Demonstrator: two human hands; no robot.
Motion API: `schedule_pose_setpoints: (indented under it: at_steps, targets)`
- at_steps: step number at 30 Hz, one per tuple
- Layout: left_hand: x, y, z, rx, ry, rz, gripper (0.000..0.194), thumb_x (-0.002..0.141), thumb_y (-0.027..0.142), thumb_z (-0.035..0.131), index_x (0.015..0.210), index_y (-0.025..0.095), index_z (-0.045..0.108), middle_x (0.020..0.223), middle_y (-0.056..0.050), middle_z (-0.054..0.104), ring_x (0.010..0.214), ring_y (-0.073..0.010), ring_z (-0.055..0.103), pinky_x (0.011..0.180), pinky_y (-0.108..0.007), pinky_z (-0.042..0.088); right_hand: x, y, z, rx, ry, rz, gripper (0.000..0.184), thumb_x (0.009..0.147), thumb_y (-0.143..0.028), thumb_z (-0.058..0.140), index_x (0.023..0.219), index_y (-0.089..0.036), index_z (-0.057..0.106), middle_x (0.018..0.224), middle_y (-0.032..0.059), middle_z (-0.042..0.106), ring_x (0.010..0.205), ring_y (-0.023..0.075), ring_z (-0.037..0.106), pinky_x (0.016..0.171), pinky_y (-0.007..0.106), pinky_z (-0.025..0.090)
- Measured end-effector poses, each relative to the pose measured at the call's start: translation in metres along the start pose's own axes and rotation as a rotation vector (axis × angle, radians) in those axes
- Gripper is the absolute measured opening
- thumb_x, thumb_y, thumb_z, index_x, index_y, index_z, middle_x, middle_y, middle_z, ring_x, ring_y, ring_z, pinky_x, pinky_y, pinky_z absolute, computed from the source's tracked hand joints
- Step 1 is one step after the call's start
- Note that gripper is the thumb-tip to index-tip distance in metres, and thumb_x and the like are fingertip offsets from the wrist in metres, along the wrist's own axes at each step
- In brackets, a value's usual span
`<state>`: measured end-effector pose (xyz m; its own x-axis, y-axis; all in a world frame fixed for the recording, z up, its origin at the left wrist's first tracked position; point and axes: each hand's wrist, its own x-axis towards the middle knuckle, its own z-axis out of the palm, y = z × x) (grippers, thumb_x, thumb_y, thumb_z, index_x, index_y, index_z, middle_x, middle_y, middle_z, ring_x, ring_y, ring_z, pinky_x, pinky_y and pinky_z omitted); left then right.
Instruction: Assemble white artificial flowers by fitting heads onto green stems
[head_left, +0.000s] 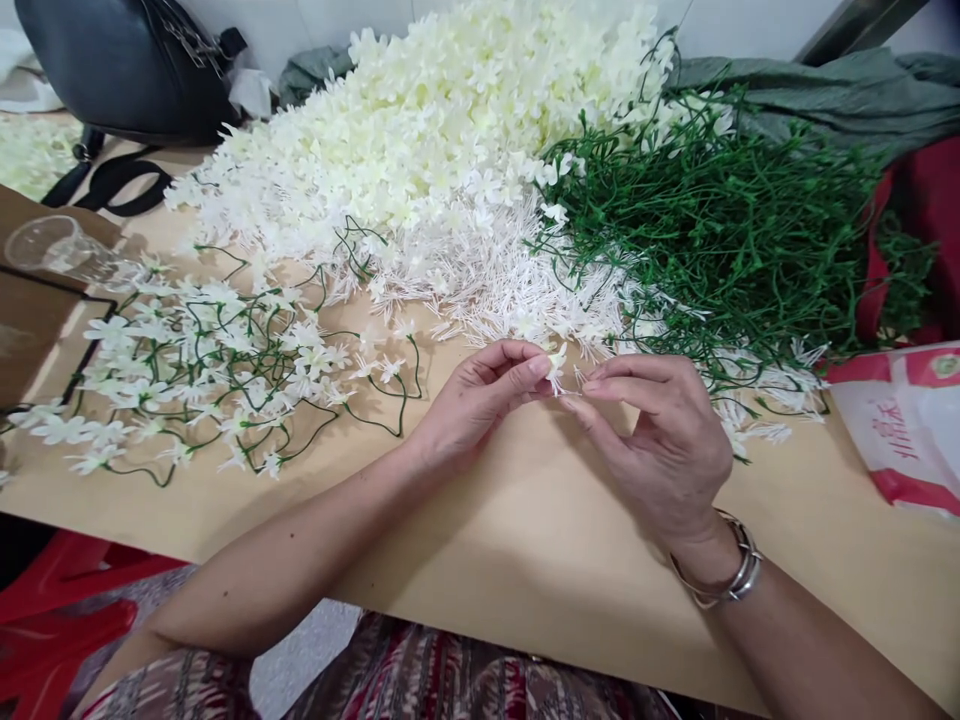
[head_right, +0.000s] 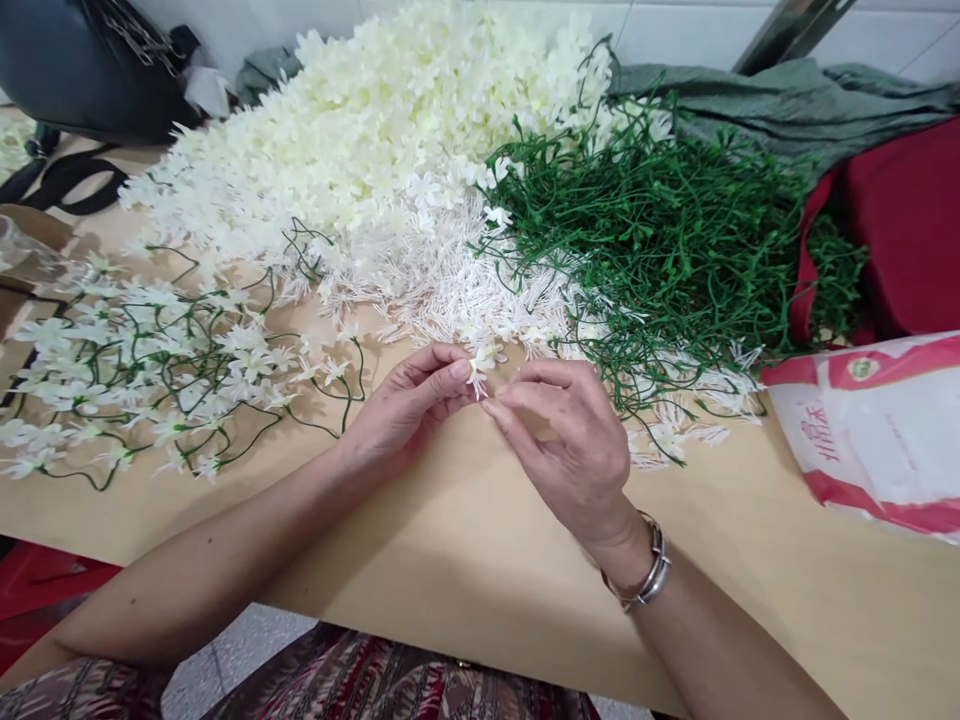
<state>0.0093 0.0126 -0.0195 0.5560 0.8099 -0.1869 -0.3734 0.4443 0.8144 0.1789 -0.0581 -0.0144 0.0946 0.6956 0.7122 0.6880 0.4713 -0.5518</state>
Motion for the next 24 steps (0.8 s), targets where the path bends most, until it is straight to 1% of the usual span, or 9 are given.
schedule_pose_setpoints:
  at_steps: [4, 6, 10, 13, 15, 18, 21, 24]
  targets:
    - [-0.0011, -0.0009, -0.0003, 0.055, -0.029, 0.016, 0.027, 0.086, 0.043, 0.088, 0.090, 0.022, 0.074, 0.087, 0.001, 0.072, 0.083, -0.0129, 0.068, 0.088, -0.030, 0.057, 0.0020, -0.0019, -0.0006, -0.073, -0.011, -0.084, 0.027, 0.091, -0.021, 0.083, 0.112, -0.032, 0.072, 0.097, 0.0024, 0.072, 0.087, 0.0222, 0.073, 0.073, 0.041, 0.064]
    - [-0.0017, -0.0010, 0.0008, 0.087, -0.032, 0.034, 0.027, 0.086, 0.044, 0.088, 0.091, 0.022, 0.074, 0.088, 0.001, 0.073, 0.083, -0.0139, 0.068, 0.087, -0.031, 0.056, 0.0014, -0.0015, 0.0003, -0.107, -0.021, -0.110, 0.024, 0.091, -0.023, 0.084, 0.111, -0.030, 0.072, 0.097, 0.0026, 0.074, 0.087, 0.0220, 0.074, 0.074, 0.040, 0.062]
    - [-0.0026, -0.0016, 0.0040, 0.087, -0.043, 0.056, 0.028, 0.085, 0.044, 0.089, 0.090, 0.021, 0.076, 0.087, 0.000, 0.075, 0.085, -0.0135, 0.070, 0.092, -0.031, 0.057, -0.0004, 0.0011, 0.0019, -0.119, -0.028, -0.119, 0.027, 0.093, -0.016, 0.080, 0.114, -0.031, 0.072, 0.095, 0.0025, 0.079, 0.087, 0.0225, 0.077, 0.078, 0.042, 0.060]
    - [-0.0025, -0.0035, 0.0051, 0.092, -0.056, 0.081, 0.023, 0.085, 0.040, 0.090, 0.092, 0.022, 0.078, 0.089, 0.001, 0.076, 0.087, -0.0118, 0.071, 0.094, -0.030, 0.057, -0.0004, 0.0015, 0.0019, -0.091, -0.008, -0.098, 0.023, 0.092, -0.015, 0.079, 0.110, -0.028, 0.073, 0.092, 0.0016, 0.081, 0.083, 0.0227, 0.078, 0.078, 0.043, 0.059]
    - [-0.0024, -0.0050, 0.0048, 0.134, -0.056, 0.110, 0.022, 0.084, 0.038, 0.091, 0.096, 0.023, 0.079, 0.094, 0.001, 0.077, 0.090, -0.0128, 0.072, 0.094, -0.031, 0.058, -0.0002, 0.0004, 0.0019, -0.065, -0.015, -0.027, 0.022, 0.094, -0.014, 0.077, 0.107, -0.031, 0.073, 0.091, 0.0002, 0.081, 0.082, 0.0232, 0.078, 0.078, 0.044, 0.059]
    - [-0.0025, -0.0056, 0.0043, 0.215, -0.038, 0.174, 0.022, 0.085, 0.039, 0.090, 0.099, 0.024, 0.081, 0.099, -0.001, 0.079, 0.094, -0.0153, 0.074, 0.094, -0.032, 0.060, -0.0019, -0.0007, 0.0030, 0.067, -0.030, 0.158, 0.021, 0.095, -0.013, 0.074, 0.100, -0.034, 0.073, 0.088, -0.0009, 0.079, 0.080, 0.0239, 0.076, 0.074, 0.044, 0.060]
    - [-0.0032, -0.0037, 0.0047, 0.259, -0.039, 0.224, 0.021, 0.086, 0.037, 0.089, 0.102, 0.024, 0.082, 0.098, -0.002, 0.080, 0.094, -0.0150, 0.074, 0.094, -0.031, 0.061, -0.0054, 0.0016, 0.0043, 0.224, -0.041, 0.318, 0.015, 0.096, -0.016, 0.074, 0.097, -0.031, 0.074, 0.086, -0.0001, 0.078, 0.076, 0.0221, 0.074, 0.066, 0.039, 0.060]
    - [-0.0037, -0.0007, 0.0053, 0.277, -0.062, 0.253, 0.020, 0.087, 0.034, 0.089, 0.103, 0.024, 0.083, 0.098, -0.003, 0.081, 0.093, -0.0136, 0.074, 0.092, -0.028, 0.061, -0.0063, 0.0029, 0.0033, 0.336, -0.073, 0.453, 0.006, 0.094, -0.022, 0.077, 0.094, -0.028, 0.074, 0.084, 0.0000, 0.077, 0.075, 0.0201, 0.073, 0.066, 0.035, 0.059]
